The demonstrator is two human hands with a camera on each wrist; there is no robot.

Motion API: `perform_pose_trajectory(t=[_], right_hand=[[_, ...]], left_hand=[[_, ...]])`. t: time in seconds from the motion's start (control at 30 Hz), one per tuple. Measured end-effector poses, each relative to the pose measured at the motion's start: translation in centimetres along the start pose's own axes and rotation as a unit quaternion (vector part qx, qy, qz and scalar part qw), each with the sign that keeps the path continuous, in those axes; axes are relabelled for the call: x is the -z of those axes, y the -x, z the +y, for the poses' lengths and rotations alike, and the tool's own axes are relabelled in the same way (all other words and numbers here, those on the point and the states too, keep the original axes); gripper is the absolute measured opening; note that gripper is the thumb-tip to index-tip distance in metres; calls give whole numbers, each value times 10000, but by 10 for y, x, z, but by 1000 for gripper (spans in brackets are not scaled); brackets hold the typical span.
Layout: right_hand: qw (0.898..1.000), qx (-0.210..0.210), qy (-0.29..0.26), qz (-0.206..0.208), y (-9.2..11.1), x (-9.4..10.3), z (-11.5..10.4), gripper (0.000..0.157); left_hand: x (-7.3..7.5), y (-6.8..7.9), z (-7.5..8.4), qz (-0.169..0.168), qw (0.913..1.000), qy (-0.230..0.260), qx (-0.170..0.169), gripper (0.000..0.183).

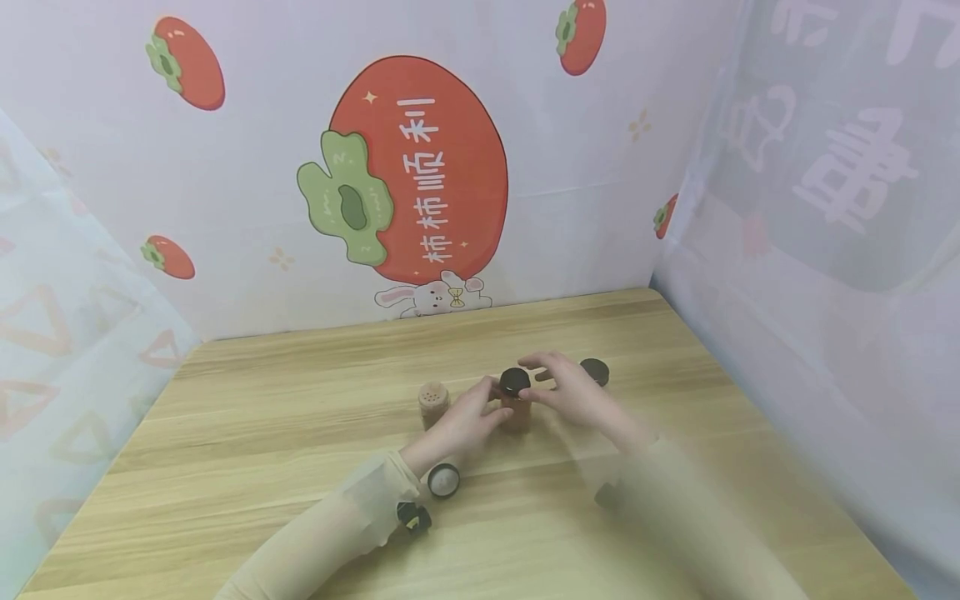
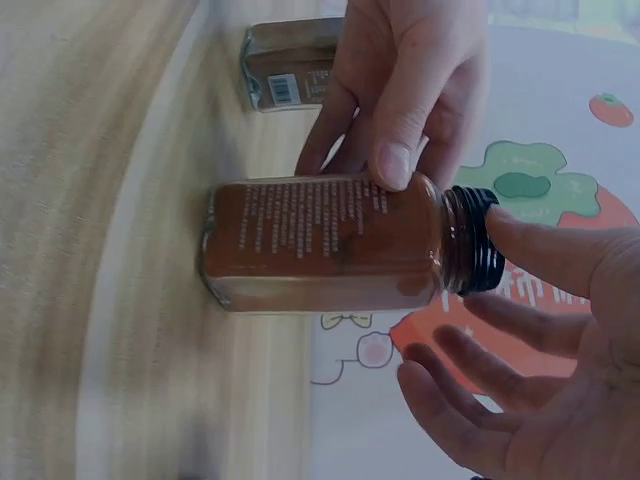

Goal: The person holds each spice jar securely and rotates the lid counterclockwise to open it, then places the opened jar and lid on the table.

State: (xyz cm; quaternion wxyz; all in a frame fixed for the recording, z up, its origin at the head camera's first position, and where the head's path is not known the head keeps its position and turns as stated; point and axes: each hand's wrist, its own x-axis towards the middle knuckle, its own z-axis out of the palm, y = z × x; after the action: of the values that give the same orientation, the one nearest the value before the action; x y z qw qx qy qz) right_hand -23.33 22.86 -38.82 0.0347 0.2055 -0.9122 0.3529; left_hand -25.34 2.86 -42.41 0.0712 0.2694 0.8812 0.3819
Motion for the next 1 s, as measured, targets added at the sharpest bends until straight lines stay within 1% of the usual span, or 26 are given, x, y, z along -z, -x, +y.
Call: perform_pose_trajectory(t=[0.1, 0.23, 0.33, 0.47, 0.7, 0.83, 1.0], right_hand=[[9994, -186, 2, 299, 2, -4, -2, 46], [9974, -282, 62, 654, 4, -10, -3, 44], [9962, -275, 120, 817, 4, -15, -4, 42], [9952, -266, 129, 930, 4, -19, -5, 42], [9956, -179, 197, 894, 3, -17, -8, 41], [9970, -61, 198, 748, 2, -14, -8, 40], [9988, 156, 155, 443, -1, -8, -7, 37]], left_hand=[[0, 0, -1, -17, 10000, 24, 16, 34], [-1, -1, -2, -25, 10000, 57, 39, 35], [-1, -1, -2, -30, 10000, 60, 46, 36], [-1, 0, -3, -27, 10000, 45, 26, 35], [0, 0, -2, -32, 10000, 20, 11, 35], [0, -1, -1, -28, 10000, -9, 15, 34], [0, -1, -1, 9, 10000, -33, -49, 33]])
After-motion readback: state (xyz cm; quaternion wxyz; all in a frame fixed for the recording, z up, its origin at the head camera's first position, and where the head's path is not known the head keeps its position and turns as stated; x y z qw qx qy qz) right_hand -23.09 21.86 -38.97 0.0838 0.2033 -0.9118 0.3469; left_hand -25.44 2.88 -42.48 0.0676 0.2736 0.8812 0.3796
